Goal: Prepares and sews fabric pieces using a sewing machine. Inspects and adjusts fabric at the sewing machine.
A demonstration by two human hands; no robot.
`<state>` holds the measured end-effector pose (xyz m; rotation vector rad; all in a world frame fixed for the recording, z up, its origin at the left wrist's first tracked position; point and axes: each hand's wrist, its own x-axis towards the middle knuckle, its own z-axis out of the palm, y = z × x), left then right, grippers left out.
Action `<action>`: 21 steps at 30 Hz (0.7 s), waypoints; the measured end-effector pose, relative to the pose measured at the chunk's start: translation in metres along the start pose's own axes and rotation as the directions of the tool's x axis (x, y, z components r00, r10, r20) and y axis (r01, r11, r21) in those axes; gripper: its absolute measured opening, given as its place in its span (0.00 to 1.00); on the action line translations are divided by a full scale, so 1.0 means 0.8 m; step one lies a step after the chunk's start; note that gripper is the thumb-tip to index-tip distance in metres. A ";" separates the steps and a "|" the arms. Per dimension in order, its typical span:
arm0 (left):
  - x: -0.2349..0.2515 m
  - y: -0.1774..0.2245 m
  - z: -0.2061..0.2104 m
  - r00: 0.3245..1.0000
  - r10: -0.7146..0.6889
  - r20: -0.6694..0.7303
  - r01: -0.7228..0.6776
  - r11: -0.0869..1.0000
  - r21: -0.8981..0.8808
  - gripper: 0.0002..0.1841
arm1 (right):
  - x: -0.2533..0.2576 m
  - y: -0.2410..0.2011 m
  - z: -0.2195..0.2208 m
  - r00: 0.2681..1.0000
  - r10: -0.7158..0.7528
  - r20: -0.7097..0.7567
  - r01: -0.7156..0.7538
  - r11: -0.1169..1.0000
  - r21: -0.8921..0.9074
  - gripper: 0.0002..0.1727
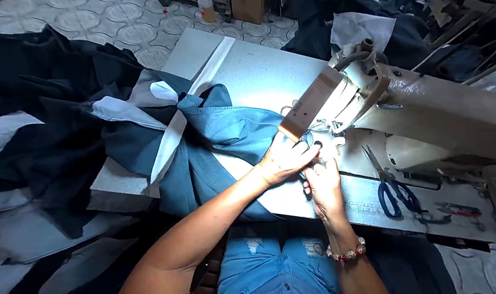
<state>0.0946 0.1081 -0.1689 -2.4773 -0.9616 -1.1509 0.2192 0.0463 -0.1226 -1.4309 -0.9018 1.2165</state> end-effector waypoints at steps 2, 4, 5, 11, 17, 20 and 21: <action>0.001 -0.003 -0.010 0.998 0.040 0.049 -0.041 0.999 0.015 0.07 | 0.004 0.001 -0.008 0.999 -0.036 0.010 0.037 0.996 -0.080 0.25; -0.010 0.002 -0.025 0.974 0.011 0.224 -0.002 0.999 -0.040 0.05 | 0.011 0.006 -0.022 0.994 -0.073 0.086 0.094 0.960 -0.263 0.27; -0.019 0.003 -0.030 0.949 -0.008 0.314 0.039 0.995 -0.095 0.05 | 0.013 0.009 -0.031 0.987 -0.080 0.143 0.131 0.910 -0.393 0.29; -0.049 0.010 -0.036 0.849 -0.149 0.507 0.343 0.885 -0.315 0.27 | 0.010 0.017 -0.050 0.976 -0.059 0.211 0.170 0.813 -0.557 0.27; -0.046 0.012 -0.037 0.838 -0.167 0.520 0.377 0.865 -0.331 0.26 | 0.005 0.020 -0.041 0.977 -0.145 0.156 0.212 0.725 -0.656 0.27; -0.046 0.014 -0.040 0.822 -0.171 0.543 0.390 0.864 -0.318 0.26 | 0.002 0.029 -0.036 0.967 -0.193 0.165 0.254 0.713 -0.654 0.26; -0.046 0.014 -0.041 0.820 -0.174 0.545 0.390 0.867 -0.309 0.25 | 0.001 0.032 -0.036 0.963 -0.213 0.165 0.269 0.704 -0.658 0.25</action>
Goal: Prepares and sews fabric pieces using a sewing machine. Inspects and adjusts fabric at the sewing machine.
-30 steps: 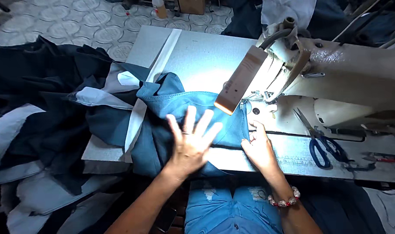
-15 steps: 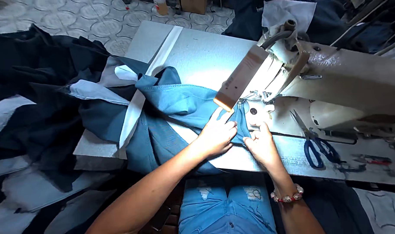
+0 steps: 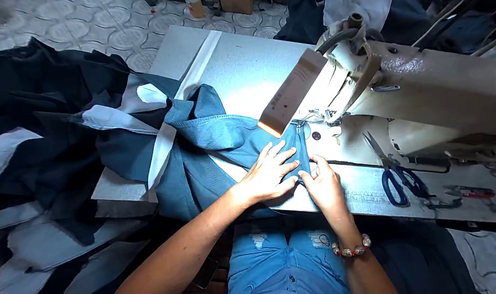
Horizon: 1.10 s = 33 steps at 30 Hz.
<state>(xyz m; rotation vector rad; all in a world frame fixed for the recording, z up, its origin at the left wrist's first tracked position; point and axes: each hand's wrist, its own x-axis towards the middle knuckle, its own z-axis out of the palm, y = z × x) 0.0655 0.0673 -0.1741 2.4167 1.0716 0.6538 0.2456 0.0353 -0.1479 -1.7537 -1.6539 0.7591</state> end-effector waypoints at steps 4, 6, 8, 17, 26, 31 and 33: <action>0.008 0.008 -0.005 0.998 -0.055 -0.017 0.056 0.997 0.057 0.27 | -0.001 0.002 0.002 0.999 -0.034 -0.026 0.033 0.998 -0.044 0.23; 0.019 0.012 -0.002 0.996 -0.080 -0.048 0.085 0.990 0.109 0.27 | -0.002 0.000 0.003 0.999 -0.030 -0.024 0.028 0.998 -0.064 0.22; 0.032 0.019 -0.001 0.990 -0.141 -0.010 0.141 0.979 0.149 0.27 | -0.004 -0.005 0.003 1.000 -0.014 -0.019 0.012 0.996 -0.090 0.23; 0.024 0.006 0.002 0.998 -0.050 0.041 0.038 0.966 0.255 0.26 | -0.020 -0.044 0.023 1.000 -0.016 0.012 0.020 0.861 -0.508 0.26; 0.014 0.005 -0.005 0.995 -0.018 0.094 0.001 0.984 0.177 0.24 | -0.002 -0.066 0.006 0.953 0.201 0.225 -0.042 0.826 -0.562 0.28; 0.011 0.016 -0.001 0.995 -0.059 0.086 0.041 0.979 0.201 0.25 | -0.002 -0.053 0.001 0.968 0.134 0.210 -0.011 0.866 -0.499 0.28; 0.010 0.016 -0.004 0.992 -0.075 0.097 0.054 0.977 0.205 0.24 | -0.001 -0.051 0.002 0.971 0.122 0.205 -0.004 0.867 -0.499 0.27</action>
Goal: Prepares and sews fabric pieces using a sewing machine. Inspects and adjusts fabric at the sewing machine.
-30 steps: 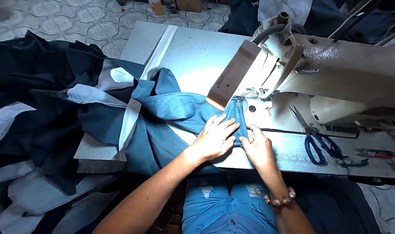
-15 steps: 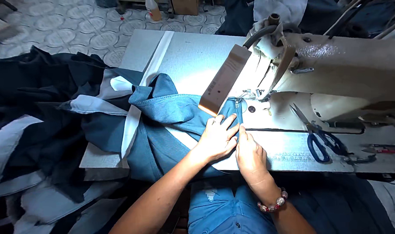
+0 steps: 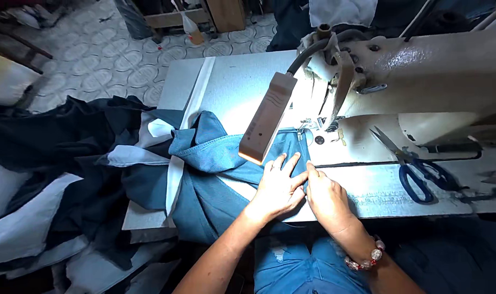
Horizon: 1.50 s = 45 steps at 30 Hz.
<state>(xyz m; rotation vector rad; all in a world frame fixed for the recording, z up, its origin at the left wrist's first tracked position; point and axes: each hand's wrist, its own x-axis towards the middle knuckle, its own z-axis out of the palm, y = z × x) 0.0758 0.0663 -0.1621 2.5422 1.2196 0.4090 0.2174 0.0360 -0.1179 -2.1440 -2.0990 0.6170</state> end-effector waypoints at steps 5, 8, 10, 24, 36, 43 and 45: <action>0.001 -0.014 -0.002 1.000 0.027 0.012 -0.027 0.999 -0.040 0.24 | 0.003 -0.002 -0.002 1.000 -0.018 0.013 0.018 0.999 0.041 0.27; 0.006 -0.020 -0.006 1.000 0.014 0.020 -0.013 0.998 -0.065 0.24 | 0.014 -0.002 -0.006 0.998 -0.021 0.061 0.016 0.997 0.078 0.28; 0.012 -0.025 -0.005 1.000 0.023 -0.006 -0.024 0.998 -0.066 0.23 | 0.025 -0.001 -0.012 0.995 -0.017 0.101 0.007 0.995 0.099 0.29; 0.040 -0.048 -0.015 0.999 0.004 0.052 -0.002 0.999 -0.038 0.29 | 0.069 0.046 0.001 0.958 -0.171 -0.232 0.241 0.917 0.319 0.20; -0.017 -0.062 -0.046 0.964 -0.064 -0.259 0.085 0.994 0.072 0.28 | 0.090 0.053 0.033 0.851 -0.195 -0.488 0.410 0.827 0.385 0.12; -0.057 -0.095 -0.050 0.866 -0.097 -0.491 0.129 0.991 0.031 0.12 | 0.050 0.058 0.040 0.857 -0.161 -0.490 0.456 0.679 0.575 0.08; -0.050 -0.078 -0.048 0.827 -0.091 -0.555 0.129 0.991 0.028 0.13 | 0.018 0.052 0.040 0.912 -0.060 -0.405 0.366 0.563 0.741 0.13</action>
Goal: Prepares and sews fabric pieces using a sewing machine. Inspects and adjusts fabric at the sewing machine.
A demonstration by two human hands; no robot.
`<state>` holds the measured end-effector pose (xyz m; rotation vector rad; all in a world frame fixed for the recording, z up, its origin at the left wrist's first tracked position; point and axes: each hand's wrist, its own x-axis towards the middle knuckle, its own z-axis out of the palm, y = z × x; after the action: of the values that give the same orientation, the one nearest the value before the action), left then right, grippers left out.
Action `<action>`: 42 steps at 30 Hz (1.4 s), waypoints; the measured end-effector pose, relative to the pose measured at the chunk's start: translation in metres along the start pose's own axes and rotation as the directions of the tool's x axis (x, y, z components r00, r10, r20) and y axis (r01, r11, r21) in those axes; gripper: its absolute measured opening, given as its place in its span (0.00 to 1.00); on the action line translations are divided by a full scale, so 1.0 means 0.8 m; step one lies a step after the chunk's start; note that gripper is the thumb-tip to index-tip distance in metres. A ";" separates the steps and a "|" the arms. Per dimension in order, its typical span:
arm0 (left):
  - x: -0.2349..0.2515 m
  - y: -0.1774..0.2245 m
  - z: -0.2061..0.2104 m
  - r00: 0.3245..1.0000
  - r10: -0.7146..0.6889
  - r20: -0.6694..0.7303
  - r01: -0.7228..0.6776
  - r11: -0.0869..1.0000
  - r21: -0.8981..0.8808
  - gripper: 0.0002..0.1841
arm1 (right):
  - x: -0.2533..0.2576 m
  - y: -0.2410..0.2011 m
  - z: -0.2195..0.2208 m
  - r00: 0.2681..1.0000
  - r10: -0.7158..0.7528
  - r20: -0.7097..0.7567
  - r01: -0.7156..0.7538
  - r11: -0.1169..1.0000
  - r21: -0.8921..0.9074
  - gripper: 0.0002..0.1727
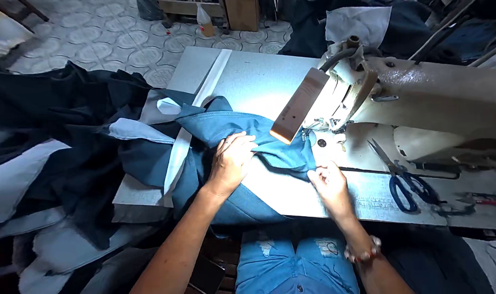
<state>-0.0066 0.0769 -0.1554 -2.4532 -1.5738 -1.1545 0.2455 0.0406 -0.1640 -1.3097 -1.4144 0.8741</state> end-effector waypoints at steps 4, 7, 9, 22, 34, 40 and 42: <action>0.001 0.059 0.024 0.964 0.263 0.035 -0.258 0.960 -0.112 0.22 | -0.037 -0.050 0.013 0.902 0.426 0.066 -0.384 0.726 0.571 0.25; 0.015 0.085 0.058 0.912 0.374 0.169 -0.362 0.927 -0.101 0.29 | -0.039 -0.076 0.012 0.702 0.637 0.318 -0.508 0.136 0.850 0.17; 0.026 0.080 0.074 0.937 0.336 0.097 -0.335 0.942 -0.028 0.17 | -0.042 -0.069 0.005 0.690 0.564 0.454 -0.483 -0.108 0.869 0.20; -0.015 0.122 0.054 0.875 0.104 0.472 -0.080 0.994 -0.071 0.24 | 0.000 -0.022 -0.040 0.990 0.138 0.003 -0.132 0.952 -0.274 0.19; -0.007 0.114 0.056 0.916 0.119 0.383 -0.072 0.988 -0.134 0.18 | -0.023 -0.026 -0.016 0.988 -0.145 0.050 0.149 0.825 -0.546 0.10; -0.005 0.113 0.056 0.910 0.108 0.399 -0.059 0.989 -0.133 0.17 | -0.031 -0.003 0.007 0.975 -0.220 0.038 0.179 0.670 -0.720 0.09; -0.008 0.111 0.058 0.918 0.120 0.377 -0.075 0.988 -0.134 0.17 | -0.027 0.003 0.004 0.965 -0.261 0.041 0.203 0.633 -0.747 0.07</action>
<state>0.0886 0.0457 -0.1607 -2.9430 -1.4703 -0.8057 0.2416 0.0199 -0.1712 -1.6687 -1.9347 0.0137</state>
